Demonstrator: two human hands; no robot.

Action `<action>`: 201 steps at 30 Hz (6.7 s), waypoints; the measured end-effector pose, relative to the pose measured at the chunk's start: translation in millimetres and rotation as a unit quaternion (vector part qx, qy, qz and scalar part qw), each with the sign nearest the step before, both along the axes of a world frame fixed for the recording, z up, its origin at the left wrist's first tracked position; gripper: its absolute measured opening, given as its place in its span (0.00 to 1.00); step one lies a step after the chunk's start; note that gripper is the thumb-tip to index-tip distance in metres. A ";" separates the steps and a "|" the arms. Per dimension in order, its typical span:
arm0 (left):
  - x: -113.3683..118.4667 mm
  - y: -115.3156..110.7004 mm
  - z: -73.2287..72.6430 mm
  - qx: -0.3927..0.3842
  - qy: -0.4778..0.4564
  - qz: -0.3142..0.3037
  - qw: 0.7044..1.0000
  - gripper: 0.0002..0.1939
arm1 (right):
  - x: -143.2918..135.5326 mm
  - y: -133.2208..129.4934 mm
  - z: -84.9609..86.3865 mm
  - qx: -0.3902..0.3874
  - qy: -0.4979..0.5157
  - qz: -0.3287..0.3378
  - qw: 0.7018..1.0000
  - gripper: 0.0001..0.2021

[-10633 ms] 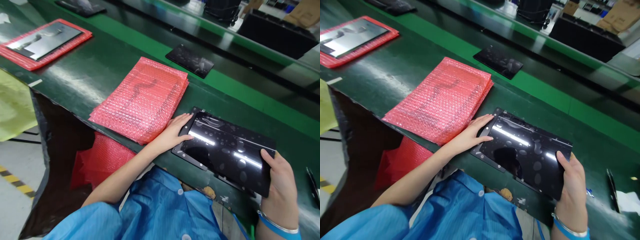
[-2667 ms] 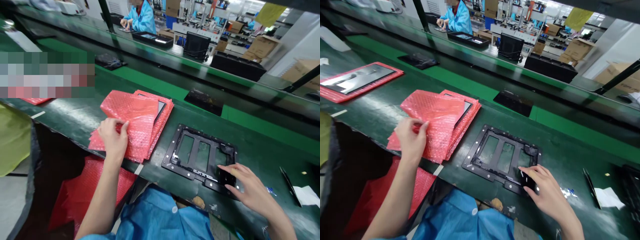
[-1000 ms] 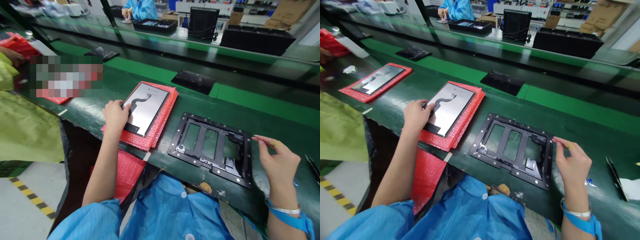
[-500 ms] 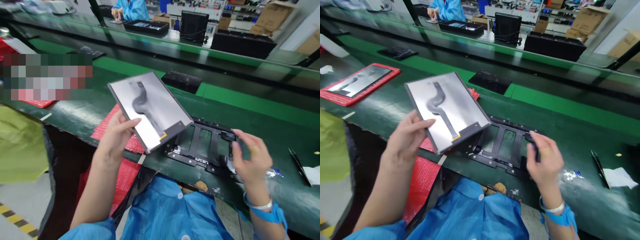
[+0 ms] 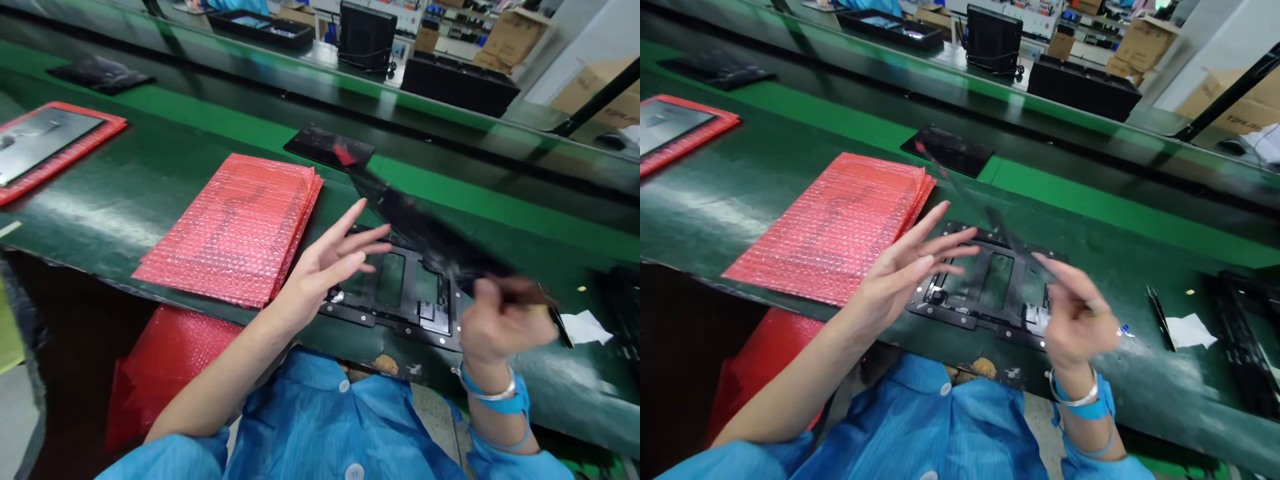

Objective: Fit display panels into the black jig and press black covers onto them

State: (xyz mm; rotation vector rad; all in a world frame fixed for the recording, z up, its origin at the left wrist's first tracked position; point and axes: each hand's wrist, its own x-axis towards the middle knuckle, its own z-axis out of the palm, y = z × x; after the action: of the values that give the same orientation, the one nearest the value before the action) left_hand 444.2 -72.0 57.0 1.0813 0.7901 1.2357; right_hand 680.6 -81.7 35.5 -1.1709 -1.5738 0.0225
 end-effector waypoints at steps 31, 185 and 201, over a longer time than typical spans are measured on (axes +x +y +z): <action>-51.2 26.6 -87.8 0.104 0.468 -0.027 0.877 0.37 | 24.5 15.8 -13.9 -0.407 0.327 -0.170 0.836 0.19; 4.6 82.2 -52.9 -0.131 -0.050 0.236 0.962 0.25 | 49.2 65.3 -42.0 -0.384 0.420 0.120 0.813 0.26; 16.1 66.5 -55.9 -0.153 -0.060 0.024 0.986 0.21 | 70.9 81.7 -49.5 -0.353 0.424 0.095 0.829 0.21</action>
State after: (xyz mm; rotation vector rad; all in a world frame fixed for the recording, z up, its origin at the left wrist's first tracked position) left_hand 460.3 -5.6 1.1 0.7359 0.8829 1.1640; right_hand 751.5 0.0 -14.0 -1.2682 -0.8472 1.1905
